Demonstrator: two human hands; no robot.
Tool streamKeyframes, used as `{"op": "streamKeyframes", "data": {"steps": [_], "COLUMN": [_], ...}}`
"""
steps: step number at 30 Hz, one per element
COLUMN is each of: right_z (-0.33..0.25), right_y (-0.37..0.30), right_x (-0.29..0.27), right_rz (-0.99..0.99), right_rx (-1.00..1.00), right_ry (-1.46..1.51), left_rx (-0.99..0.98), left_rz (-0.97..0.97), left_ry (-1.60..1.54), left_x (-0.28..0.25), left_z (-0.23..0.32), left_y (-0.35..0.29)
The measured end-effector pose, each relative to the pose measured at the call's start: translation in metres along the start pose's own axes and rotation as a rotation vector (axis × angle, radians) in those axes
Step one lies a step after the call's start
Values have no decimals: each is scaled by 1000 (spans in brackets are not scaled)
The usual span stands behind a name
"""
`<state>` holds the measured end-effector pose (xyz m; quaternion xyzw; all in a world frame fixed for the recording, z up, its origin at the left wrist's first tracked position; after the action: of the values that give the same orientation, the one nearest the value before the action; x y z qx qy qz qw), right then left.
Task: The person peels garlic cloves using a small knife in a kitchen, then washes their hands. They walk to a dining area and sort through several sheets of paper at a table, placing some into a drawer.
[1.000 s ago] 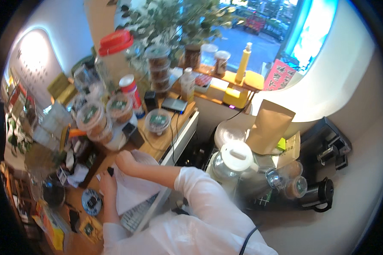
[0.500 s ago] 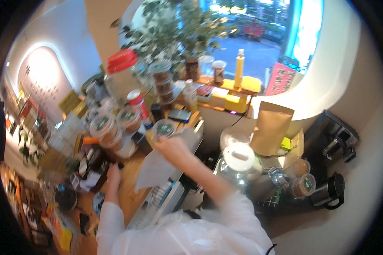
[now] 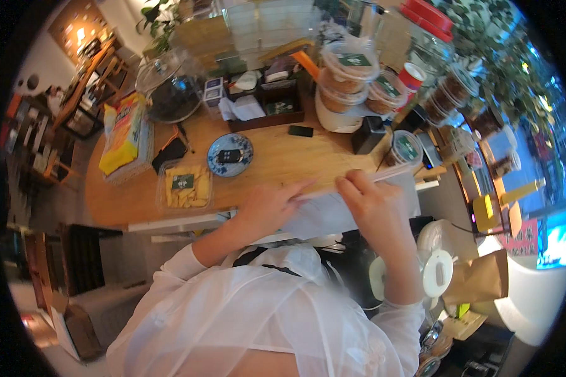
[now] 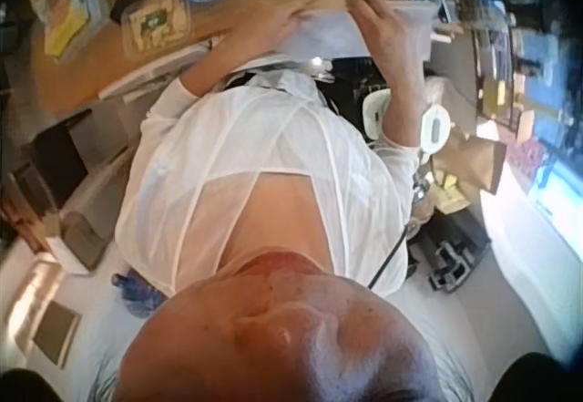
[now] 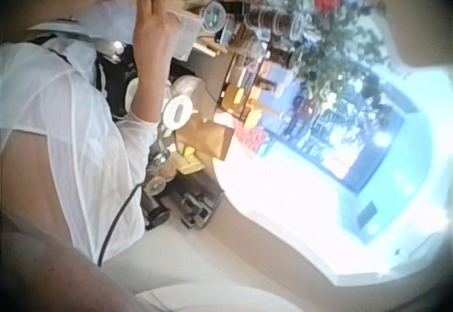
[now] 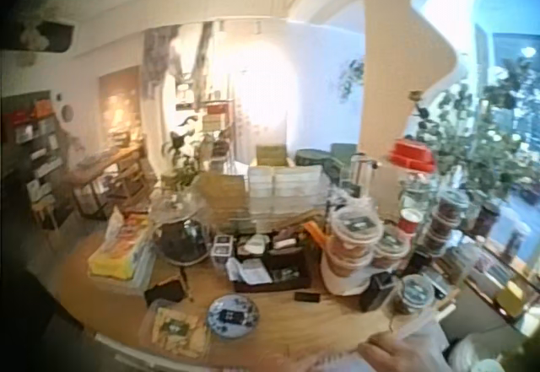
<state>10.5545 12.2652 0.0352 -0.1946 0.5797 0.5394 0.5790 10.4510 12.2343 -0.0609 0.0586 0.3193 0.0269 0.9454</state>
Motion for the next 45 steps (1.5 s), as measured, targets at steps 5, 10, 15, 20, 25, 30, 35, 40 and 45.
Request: {"op": "streamKeyframes", "data": {"steps": [5,10,15,20,25,30,35,40,45], "right_z": [-3,15,-122,-144,-85,-7,30,70,52], "right_y": [43,83,77,75,54,3,-27,-38,16], "right_x": [-36,159,281,315,292,304,310,291,160], "right_rz": [506,-34,-705,-647,-460,-412,-336,-421,-196], "right_rx": [-18,514,640,731,745,883,967,812,639], "right_ry": [458,1008,1506,1919,2015,1820,1801,972,771], "left_rx": [-425,-397,-276,-303,-376,-267,-277,-242,-207], "left_rz": [397,1169,1428,1393,1324,1109,960,894,878], "left_ry": [-354,-782,-912,-1057,-932,-1171,-1289,-1290,-1288], "left_x": [-94,-200,-204,-173,-159,-138,-119,-114,-116], "left_z": [-94,-131,-145,-158,-148,-142,-141,-132,-124], "left_y": [-110,-254,-313,-283,-239,-189,-156,-131,-124]}}
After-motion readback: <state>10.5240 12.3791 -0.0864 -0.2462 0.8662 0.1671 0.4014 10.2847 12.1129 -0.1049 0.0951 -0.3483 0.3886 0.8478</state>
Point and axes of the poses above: each hand's wrist, its own y-axis towards the middle knuckle, its own x-axis out of the palm, z = x × y, the point moved 10 cm from there along y, towards the middle knuckle, and after that the axes turned 14 degrees about -y, right-handed, at the moved point
